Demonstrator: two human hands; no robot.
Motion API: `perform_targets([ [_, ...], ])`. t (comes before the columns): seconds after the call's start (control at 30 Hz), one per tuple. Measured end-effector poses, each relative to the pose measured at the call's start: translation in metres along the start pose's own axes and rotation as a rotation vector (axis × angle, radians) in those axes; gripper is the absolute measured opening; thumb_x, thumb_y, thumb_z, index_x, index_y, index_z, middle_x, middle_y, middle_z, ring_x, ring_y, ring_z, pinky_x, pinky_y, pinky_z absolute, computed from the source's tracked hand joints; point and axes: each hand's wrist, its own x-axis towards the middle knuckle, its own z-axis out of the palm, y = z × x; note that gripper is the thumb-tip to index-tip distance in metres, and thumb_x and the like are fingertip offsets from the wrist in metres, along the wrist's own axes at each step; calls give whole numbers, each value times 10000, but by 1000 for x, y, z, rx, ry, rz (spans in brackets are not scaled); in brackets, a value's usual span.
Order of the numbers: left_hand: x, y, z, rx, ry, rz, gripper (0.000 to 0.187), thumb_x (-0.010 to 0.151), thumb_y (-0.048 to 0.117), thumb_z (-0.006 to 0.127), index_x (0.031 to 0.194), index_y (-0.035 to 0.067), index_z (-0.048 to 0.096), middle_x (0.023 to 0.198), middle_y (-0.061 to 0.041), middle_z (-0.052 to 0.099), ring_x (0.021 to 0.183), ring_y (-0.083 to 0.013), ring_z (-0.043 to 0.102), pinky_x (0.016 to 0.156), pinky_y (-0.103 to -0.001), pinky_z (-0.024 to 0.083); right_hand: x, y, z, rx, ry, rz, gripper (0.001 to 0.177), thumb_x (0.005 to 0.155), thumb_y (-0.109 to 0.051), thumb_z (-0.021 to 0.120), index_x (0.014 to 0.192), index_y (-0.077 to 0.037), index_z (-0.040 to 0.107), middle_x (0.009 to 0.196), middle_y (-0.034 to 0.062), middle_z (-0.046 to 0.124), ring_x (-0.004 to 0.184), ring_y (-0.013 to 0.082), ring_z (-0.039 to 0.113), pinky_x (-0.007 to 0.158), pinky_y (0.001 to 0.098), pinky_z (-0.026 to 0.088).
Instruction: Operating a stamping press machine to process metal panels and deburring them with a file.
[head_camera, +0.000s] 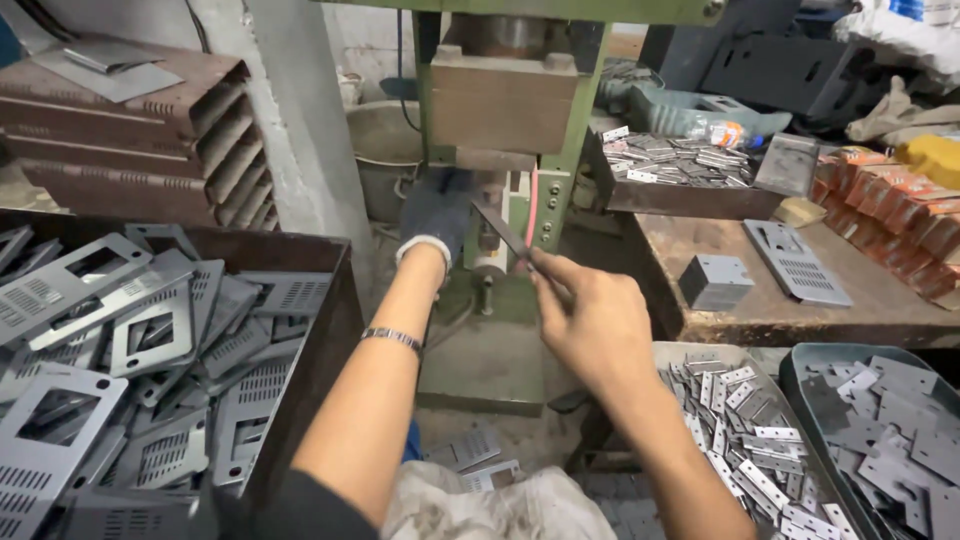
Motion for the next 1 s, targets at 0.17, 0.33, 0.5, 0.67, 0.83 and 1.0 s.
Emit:
perform_targets([
  [0.17, -36, 6, -11, -190, -21, -24, 393, 936, 386, 599, 1131, 73, 734, 1047, -190, 759, 984, -351, 733, 853, -430, 543, -13, -7, -22, -20, -49, 23, 302, 866, -242, 702, 1146, -169, 786, 774, 220, 707, 673, 380, 705, 646, 455, 559],
  [0.33, -12, 2, -6, -323, -81, -107, 373, 928, 371, 608, 1058, 56, 759, 972, -182, 791, 919, -331, 759, 828, -409, 554, 12, -8, -4, -74, -88, 161, 314, 833, -273, 714, 1130, -215, 800, 687, 218, 693, 571, 368, 690, 601, 459, 550],
  [0.5, 51, -48, 23, -44, -70, 48, 406, 945, 425, 605, 1094, 85, 770, 1095, -191, 745, 1074, -392, 681, 899, -457, 515, 26, -8, 27, -67, 5, 69, 255, 860, -238, 705, 1089, -192, 807, 730, 211, 705, 643, 374, 691, 644, 456, 554],
  [0.67, 15, -9, 7, -61, -18, 20, 405, 920, 419, 613, 1099, 85, 757, 1096, -198, 735, 1077, -400, 678, 898, -449, 521, 1, -3, 21, -30, 58, -44, 271, 874, -195, 699, 1123, -134, 786, 803, 216, 718, 706, 374, 708, 668, 450, 561],
  [0.83, -37, 20, -16, -119, -7, 33, 405, 910, 410, 604, 1101, 87, 758, 1065, -201, 735, 1044, -405, 681, 869, -450, 521, -20, -15, -14, -9, 0, 49, 303, 862, -196, 707, 1153, -140, 770, 776, 222, 713, 675, 360, 721, 637, 436, 562],
  [1.0, -35, 25, -14, -262, -76, -128, 426, 916, 433, 574, 1078, 82, 752, 1013, -191, 771, 988, -388, 726, 852, -457, 563, -7, -18, -12, -69, -76, 195, 330, 841, -239, 703, 1160, -202, 784, 750, 216, 711, 604, 365, 711, 615, 444, 557],
])
